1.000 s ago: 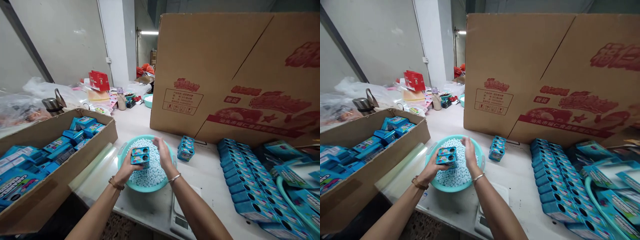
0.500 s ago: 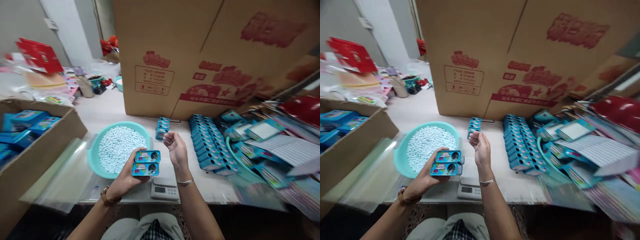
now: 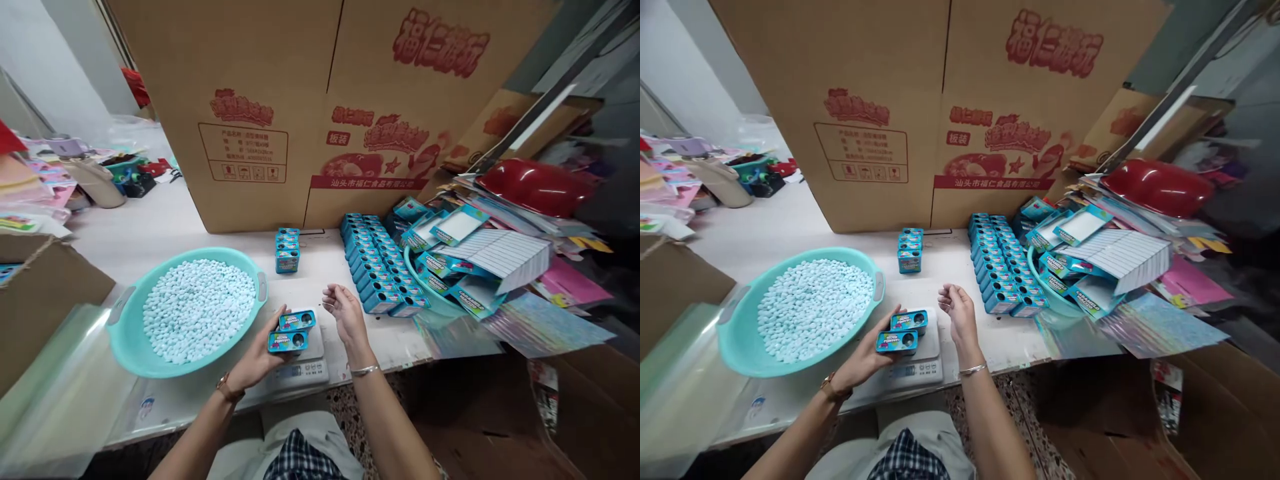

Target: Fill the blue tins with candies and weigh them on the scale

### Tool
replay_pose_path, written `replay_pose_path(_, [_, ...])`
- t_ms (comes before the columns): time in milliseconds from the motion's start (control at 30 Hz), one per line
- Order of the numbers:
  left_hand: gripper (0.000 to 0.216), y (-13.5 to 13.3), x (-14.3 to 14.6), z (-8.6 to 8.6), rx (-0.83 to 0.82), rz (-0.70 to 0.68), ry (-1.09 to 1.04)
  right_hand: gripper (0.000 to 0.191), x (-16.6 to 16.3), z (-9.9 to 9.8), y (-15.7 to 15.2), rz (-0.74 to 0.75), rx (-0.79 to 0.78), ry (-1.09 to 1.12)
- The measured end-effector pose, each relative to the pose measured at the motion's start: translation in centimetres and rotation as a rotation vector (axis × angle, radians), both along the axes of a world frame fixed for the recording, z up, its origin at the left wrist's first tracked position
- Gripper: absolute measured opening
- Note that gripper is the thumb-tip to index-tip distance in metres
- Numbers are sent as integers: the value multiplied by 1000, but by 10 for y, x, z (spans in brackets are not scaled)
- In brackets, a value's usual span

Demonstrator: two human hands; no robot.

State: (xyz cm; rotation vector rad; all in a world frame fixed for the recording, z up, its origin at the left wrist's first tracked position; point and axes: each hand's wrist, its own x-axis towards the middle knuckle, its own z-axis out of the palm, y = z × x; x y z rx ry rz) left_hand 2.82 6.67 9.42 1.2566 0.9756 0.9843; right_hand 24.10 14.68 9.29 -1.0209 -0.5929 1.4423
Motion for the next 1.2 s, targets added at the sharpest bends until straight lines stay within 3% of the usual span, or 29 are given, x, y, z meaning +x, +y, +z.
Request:
replay_pose_path(133, [85,-20,-22,5,-28,15,66,30,5,2,3,-17,6,-24])
replay_pose_path(267, [56,-59,-52,0,16,126,152,29,-11,22,13,25,93,-99])
replay_pose_path(367, [46,-89,-70,-12,-26,311,215,28,-47,41,25,197,234,-244])
replay_pose_path(533, [56,-107,-79,-36,-131,598,255,27,-131,56,41,716,637,-636])
replay_pose_path(667, [53,-96,-75,-54,-168,710,249,32,-185,46,52,980,948,-1046])
replay_pose_path(867, [42,-84,-67,-68,-197,655,216,53,-229,11,57,1040,1038,-1139])
replay_pose_path(967, [45,-97,-68,-70,-179,725,327,53,-232,12,56,1074,985,-1154])
replay_pose_path(1100, [55,-134,-70,-59,181,973,572,50,-200,45,59,1112,946,-1064])
replay_pose_path(1200, [58,-145,-61,-35,409,872,597,41,-149,71,65,1006,823,-842])
